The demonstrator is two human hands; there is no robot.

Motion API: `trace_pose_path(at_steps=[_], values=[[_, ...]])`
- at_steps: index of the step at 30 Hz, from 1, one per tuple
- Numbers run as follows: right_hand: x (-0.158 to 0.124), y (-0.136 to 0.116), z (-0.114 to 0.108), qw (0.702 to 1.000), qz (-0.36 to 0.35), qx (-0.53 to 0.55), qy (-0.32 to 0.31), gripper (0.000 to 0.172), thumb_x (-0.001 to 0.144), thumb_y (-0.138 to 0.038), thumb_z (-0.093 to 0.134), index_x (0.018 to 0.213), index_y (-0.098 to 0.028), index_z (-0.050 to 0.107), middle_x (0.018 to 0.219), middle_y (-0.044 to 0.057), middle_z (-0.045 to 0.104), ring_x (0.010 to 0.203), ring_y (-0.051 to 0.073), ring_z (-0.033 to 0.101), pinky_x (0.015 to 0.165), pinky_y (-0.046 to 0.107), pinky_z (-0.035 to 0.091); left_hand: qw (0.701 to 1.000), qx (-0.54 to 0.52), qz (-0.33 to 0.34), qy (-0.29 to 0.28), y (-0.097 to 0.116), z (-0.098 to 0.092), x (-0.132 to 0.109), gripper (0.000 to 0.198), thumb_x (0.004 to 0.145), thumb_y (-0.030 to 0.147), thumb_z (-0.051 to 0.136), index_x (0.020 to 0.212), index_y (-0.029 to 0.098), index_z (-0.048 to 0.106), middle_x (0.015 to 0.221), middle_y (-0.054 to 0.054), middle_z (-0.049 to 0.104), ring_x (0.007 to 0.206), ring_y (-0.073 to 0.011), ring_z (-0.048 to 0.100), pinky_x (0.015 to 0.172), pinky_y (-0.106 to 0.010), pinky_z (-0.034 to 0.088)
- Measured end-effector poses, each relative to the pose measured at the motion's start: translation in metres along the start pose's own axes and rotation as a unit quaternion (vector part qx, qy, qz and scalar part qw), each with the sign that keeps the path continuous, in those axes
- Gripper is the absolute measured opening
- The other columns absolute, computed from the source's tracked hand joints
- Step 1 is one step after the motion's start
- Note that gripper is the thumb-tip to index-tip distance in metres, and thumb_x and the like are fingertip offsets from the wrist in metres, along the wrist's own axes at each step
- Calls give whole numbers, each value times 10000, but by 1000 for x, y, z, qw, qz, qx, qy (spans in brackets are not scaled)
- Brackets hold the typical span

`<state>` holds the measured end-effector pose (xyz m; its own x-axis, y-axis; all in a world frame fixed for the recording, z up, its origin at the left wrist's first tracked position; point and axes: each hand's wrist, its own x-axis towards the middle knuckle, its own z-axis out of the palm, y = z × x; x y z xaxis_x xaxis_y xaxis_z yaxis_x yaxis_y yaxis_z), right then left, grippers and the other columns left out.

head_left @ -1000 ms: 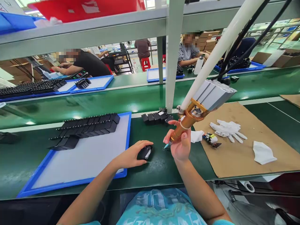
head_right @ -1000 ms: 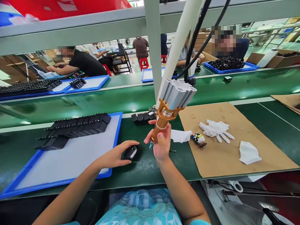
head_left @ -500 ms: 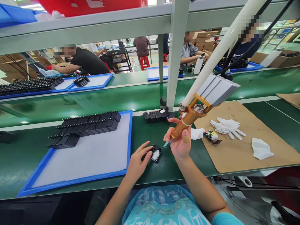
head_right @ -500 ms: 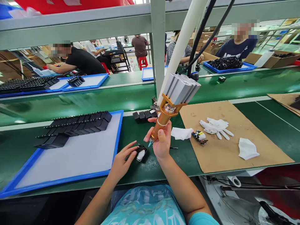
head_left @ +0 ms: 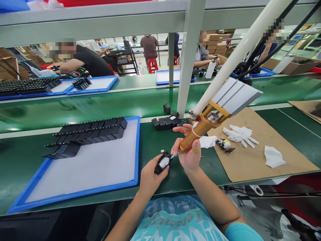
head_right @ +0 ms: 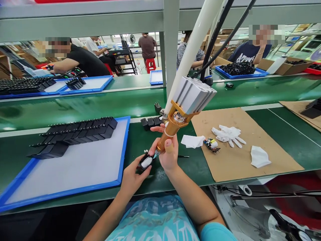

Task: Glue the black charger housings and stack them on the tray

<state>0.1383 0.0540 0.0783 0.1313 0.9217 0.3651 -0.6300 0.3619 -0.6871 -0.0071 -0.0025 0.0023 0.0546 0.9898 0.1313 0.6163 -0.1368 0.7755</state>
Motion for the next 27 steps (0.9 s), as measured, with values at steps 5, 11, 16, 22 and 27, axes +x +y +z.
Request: trace_pose_path(at_steps=[5,11,16,22,27], values=[[1,-2,0,1000,-14,22,-11,329,852,-559,522,912,-236,502,1032,19,666,379,52,552,366,225,474,1000,12,22,9,2,-2,-2,394,814,393,621,1191,281,588,1050,-48,698,782,-195,657,646,-315,534],[-1,-3,3,1000,-8,17,-3,412,832,-584,531,1077,-254,507,1064,39,653,402,68,567,356,239,472,1000,1,27,12,-1,1,-4,397,812,372,630,1194,273,586,1066,-53,698,810,-197,667,667,-315,549],[-3,-2,6,1000,-3,10,-5,428,835,-595,505,1107,-265,506,1064,37,650,402,70,564,372,253,487,998,-4,42,40,-4,5,-3,399,814,319,632,1203,247,579,1039,-46,709,832,-184,674,725,-311,560],[-5,0,17,999,-1,26,-19,428,845,-586,496,1139,-276,509,1078,37,648,416,75,574,356,248,460,993,-6,76,86,1,12,1,387,789,260,661,1167,206,593,958,-36,723,769,-160,672,708,-287,559],[-9,3,24,999,5,33,-27,407,841,-597,493,1083,-271,516,1085,33,637,410,67,568,360,246,467,988,-37,114,97,7,16,3,378,770,228,684,1139,206,605,970,-32,726,791,-165,683,721,-277,560]])
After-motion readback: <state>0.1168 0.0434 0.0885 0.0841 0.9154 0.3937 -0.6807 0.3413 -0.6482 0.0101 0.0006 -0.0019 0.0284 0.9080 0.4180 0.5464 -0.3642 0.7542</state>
